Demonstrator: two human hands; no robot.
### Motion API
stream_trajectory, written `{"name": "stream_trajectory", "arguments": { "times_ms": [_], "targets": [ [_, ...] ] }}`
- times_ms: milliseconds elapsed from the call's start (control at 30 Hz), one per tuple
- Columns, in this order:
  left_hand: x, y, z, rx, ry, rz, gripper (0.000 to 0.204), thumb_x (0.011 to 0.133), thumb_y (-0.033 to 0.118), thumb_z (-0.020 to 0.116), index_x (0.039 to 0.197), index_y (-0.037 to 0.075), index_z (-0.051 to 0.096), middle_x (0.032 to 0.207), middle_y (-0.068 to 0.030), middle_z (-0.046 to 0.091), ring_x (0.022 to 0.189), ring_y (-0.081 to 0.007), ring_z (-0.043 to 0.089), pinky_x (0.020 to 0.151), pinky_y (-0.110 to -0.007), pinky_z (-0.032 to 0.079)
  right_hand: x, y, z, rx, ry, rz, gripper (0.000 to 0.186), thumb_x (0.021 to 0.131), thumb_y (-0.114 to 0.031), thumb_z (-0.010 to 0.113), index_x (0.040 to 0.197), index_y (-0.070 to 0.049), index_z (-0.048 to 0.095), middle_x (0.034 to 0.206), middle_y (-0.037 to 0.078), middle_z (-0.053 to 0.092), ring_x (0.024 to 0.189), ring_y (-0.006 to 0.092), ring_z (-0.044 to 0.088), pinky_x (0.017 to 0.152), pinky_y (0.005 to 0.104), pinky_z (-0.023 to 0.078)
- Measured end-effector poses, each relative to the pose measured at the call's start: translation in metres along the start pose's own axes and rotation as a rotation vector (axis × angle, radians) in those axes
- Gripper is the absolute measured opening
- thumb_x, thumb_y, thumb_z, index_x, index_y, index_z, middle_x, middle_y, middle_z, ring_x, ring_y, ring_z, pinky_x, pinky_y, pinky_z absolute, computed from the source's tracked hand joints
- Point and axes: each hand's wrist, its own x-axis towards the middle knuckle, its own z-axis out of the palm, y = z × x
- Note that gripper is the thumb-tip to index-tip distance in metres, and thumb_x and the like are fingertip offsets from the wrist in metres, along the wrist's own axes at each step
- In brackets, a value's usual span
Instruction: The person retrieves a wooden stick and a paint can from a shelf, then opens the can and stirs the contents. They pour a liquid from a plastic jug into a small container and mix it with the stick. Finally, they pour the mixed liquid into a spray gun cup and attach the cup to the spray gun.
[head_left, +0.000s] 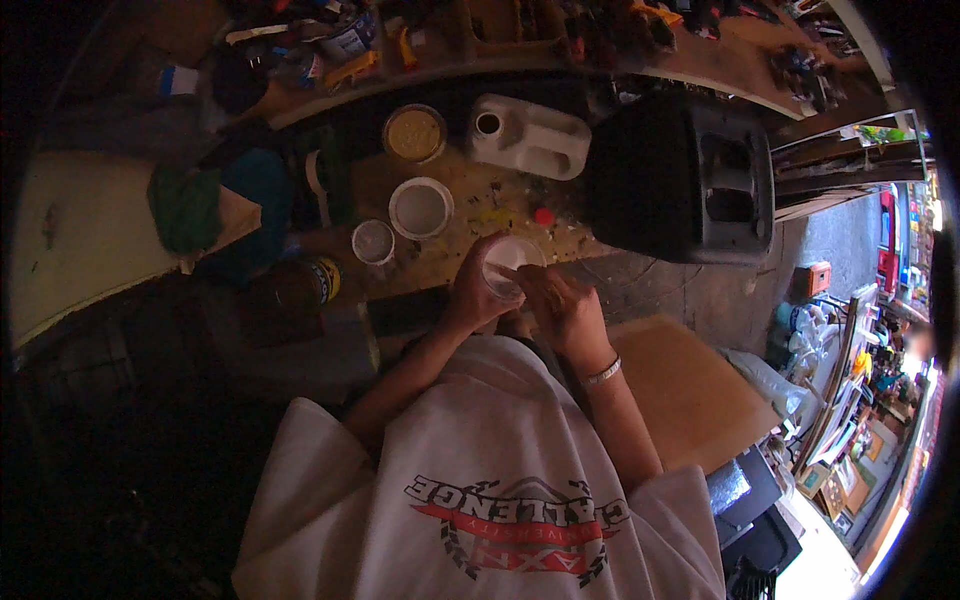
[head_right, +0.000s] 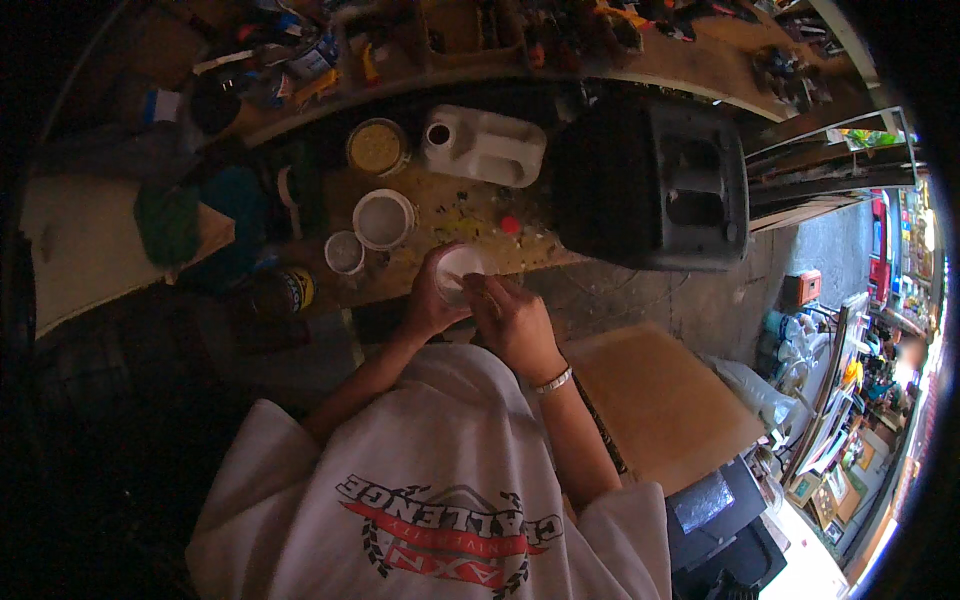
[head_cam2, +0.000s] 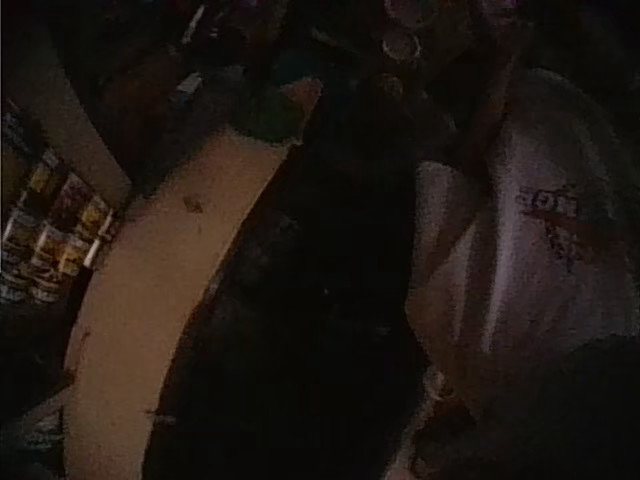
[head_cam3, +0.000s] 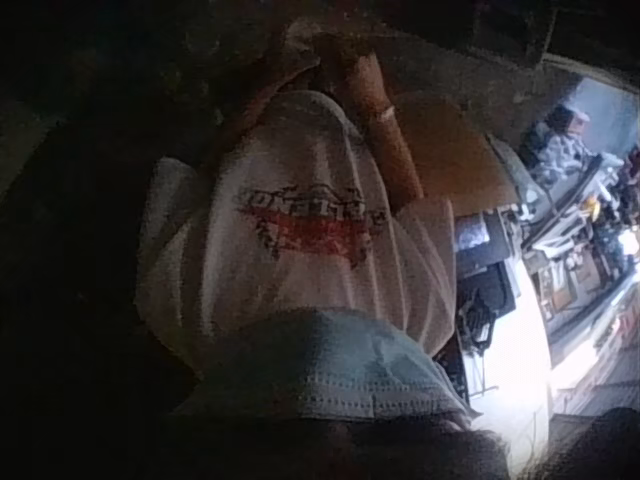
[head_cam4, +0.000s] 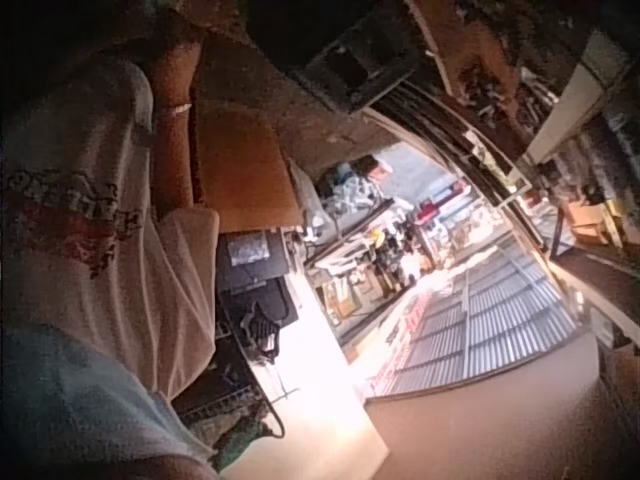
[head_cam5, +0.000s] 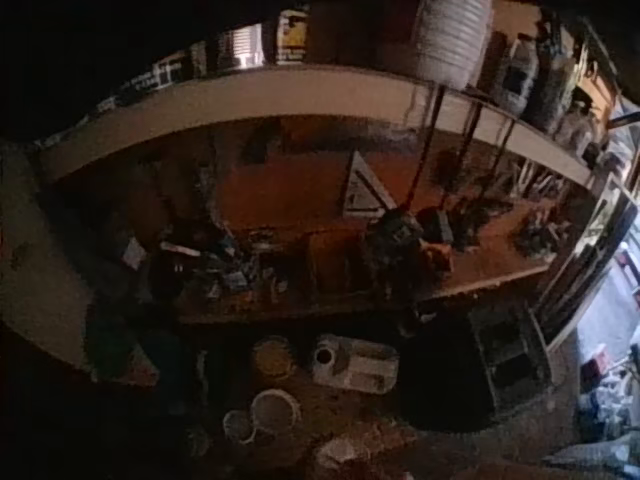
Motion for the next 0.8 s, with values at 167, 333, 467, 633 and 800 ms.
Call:
{"name": "stream_trajectory", "arguments": {
  "times_ms": [167, 333, 467, 633, 800],
  "targets": [
    [-0.002, -0.001, -0.001, -0.037, -0.014, -0.016, 0.095, 0.066, 0.018, 0.094, 0.147, 0.004, 0.045, 0.143, -0.0183, 0.053, 0.134, -0.0343, 0.053, 0.114, -0.044, 0.042, -0.002, -0.001, 0.0, -0.064, 0.006, 0.027, 0.023, 0.09, -0.008, 0.07, 0.113, -0.006, 0.068, 0.103, 0.015, 0.073, 0.082, 0.0351, 0.072, 0.07, 0.0428, 0.059],
    [-0.004, -0.003, -0.001, -0.005, 0.008, 0.018, 0.095, 0.067, 0.018, 0.094, 0.147, 0.005, 0.045, 0.143, -0.0179, 0.053, 0.133, -0.0337, 0.053, 0.113, -0.044, 0.042, -0.002, 0.0, 0.002, -0.08, 0.053, -0.076, 0.022, 0.089, -0.007, 0.07, 0.111, -0.007, 0.07, 0.107, 0.012, 0.073, 0.084, 0.0327, 0.072, 0.069, 0.0408, 0.06],
    [-0.005, -0.003, 0.0, -0.016, 0.005, -0.013, 0.095, 0.067, 0.019, 0.094, 0.148, 0.005, 0.044, 0.142, -0.0179, 0.053, 0.133, -0.033, 0.054, 0.113, -0.044, 0.042, -0.004, 0.0, 0.004, -0.05, 0.041, 0.019, 0.022, 0.089, -0.007, 0.07, 0.111, -0.008, 0.07, 0.106, 0.01, 0.074, 0.083, 0.0309, 0.073, 0.068, 0.0404, 0.06],
    [-0.006, -0.005, 0.0, -0.015, 0.028, 0.006, 0.095, 0.067, 0.017, 0.093, 0.148, 0.005, 0.044, 0.142, -0.0176, 0.054, 0.132, -0.0327, 0.054, 0.113, -0.044, 0.043, -0.005, 0.002, 0.008, -0.103, 0.082, -0.047, 0.023, 0.091, -0.008, 0.069, 0.114, -0.008, 0.069, 0.099, 0.012, 0.074, 0.079, 0.0332, 0.073, 0.068, 0.0415, 0.059],
    [-0.005, -0.008, -0.001, 0.013, 0.009, -0.006, 0.095, 0.065, 0.015, 0.092, 0.147, 0.004, 0.045, 0.142, -0.0176, 0.054, 0.132, -0.0329, 0.054, 0.113, -0.043, 0.043, -0.005, 0.006, 0.012, -0.03, 0.002, 0.007, 0.027, 0.091, -0.008, 0.069, 0.118, -0.008, 0.067, 0.102, 0.013, 0.074, 0.08, 0.0335, 0.072, 0.069, 0.0417, 0.059]
  ]
}}
